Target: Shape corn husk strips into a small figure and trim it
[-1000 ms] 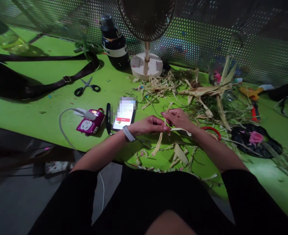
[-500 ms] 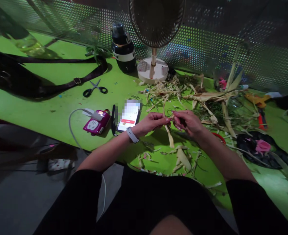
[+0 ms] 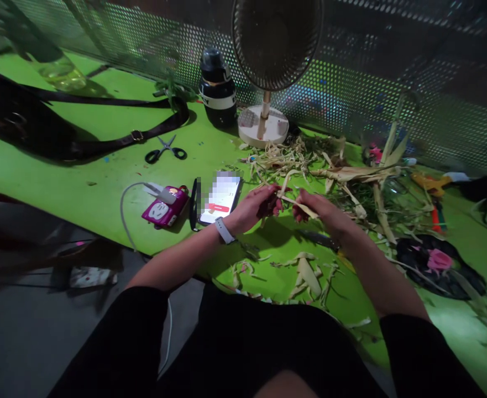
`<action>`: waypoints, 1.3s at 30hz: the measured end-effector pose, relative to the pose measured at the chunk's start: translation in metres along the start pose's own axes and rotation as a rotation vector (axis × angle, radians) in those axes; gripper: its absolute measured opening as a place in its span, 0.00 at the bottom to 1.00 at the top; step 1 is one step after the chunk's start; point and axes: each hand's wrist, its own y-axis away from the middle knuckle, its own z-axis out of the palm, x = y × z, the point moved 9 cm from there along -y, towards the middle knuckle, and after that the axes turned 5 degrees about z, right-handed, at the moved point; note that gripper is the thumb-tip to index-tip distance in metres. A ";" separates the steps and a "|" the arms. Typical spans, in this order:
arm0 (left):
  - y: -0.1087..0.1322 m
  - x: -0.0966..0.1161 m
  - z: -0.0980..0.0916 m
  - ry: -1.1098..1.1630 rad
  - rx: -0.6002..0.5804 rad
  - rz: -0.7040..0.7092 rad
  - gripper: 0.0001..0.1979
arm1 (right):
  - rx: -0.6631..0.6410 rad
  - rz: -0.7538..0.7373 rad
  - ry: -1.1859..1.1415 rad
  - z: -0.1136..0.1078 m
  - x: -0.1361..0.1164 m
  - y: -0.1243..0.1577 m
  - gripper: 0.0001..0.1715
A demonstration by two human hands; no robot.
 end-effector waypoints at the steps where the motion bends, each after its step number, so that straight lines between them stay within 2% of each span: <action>1: 0.000 0.000 -0.001 0.012 0.009 -0.007 0.21 | -0.048 0.007 0.058 0.005 0.000 0.001 0.32; 5: 0.004 -0.006 0.005 -0.108 -0.045 -0.040 0.21 | -0.182 -0.028 0.174 0.023 -0.006 0.007 0.26; 7: 0.005 -0.003 0.008 -0.246 -0.077 0.023 0.21 | -0.150 -0.051 0.203 0.024 -0.008 0.008 0.25; 11: 0.004 0.014 0.004 -0.497 -0.023 0.235 0.20 | -0.016 -0.124 0.281 0.016 -0.012 0.007 0.23; 14: 0.003 0.022 0.003 -0.619 -0.015 0.307 0.19 | 0.000 -0.149 0.281 0.016 -0.014 0.007 0.23; 16: 0.002 0.024 0.003 -0.619 -0.020 0.310 0.19 | -0.007 -0.156 0.267 0.016 -0.014 0.006 0.23; 19: 0.000 0.021 0.000 -0.443 -0.022 0.237 0.17 | 0.006 -0.156 0.224 0.012 -0.015 0.006 0.23; 21: -0.002 0.017 -0.001 -0.247 -0.029 0.170 0.15 | 0.141 -0.191 0.204 -0.002 -0.019 0.008 0.21; 24: -0.006 0.018 -0.006 0.025 0.015 0.161 0.12 | 0.608 -0.400 0.227 -0.038 -0.039 0.031 0.17; 25: -0.007 0.020 -0.008 0.089 0.043 0.180 0.10 | 0.743 -0.475 0.253 -0.044 -0.045 0.041 0.17; 26: -0.008 0.020 -0.011 0.138 0.069 0.199 0.09 | 0.807 -0.521 0.297 -0.043 -0.048 0.047 0.17; 27: -0.008 0.020 -0.012 0.170 0.088 0.213 0.09 | 0.794 -0.532 0.357 -0.037 -0.049 0.047 0.17; 28: -0.008 0.019 -0.012 0.190 0.098 0.220 0.09 | 0.717 -0.511 0.423 -0.026 -0.047 0.040 0.18; 30: -0.006 0.014 -0.009 0.203 0.102 0.216 0.10 | 0.467 -0.404 0.520 0.002 -0.034 0.021 0.22; 32: -0.003 0.009 -0.005 0.182 0.106 0.201 0.13 | 0.257 -0.292 0.508 0.026 -0.017 0.007 0.23; 34: 0.001 0.008 -0.003 0.129 0.126 0.209 0.15 | 0.127 -0.243 0.438 0.041 -0.006 0.002 0.22; 36: 0.004 0.012 -0.003 0.065 0.151 0.253 0.15 | 0.087 -0.263 0.406 0.048 -0.005 0.002 0.20; 39: 0.004 0.018 -0.004 0.000 0.158 0.306 0.15 | 0.099 -0.306 0.430 0.050 -0.007 0.005 0.19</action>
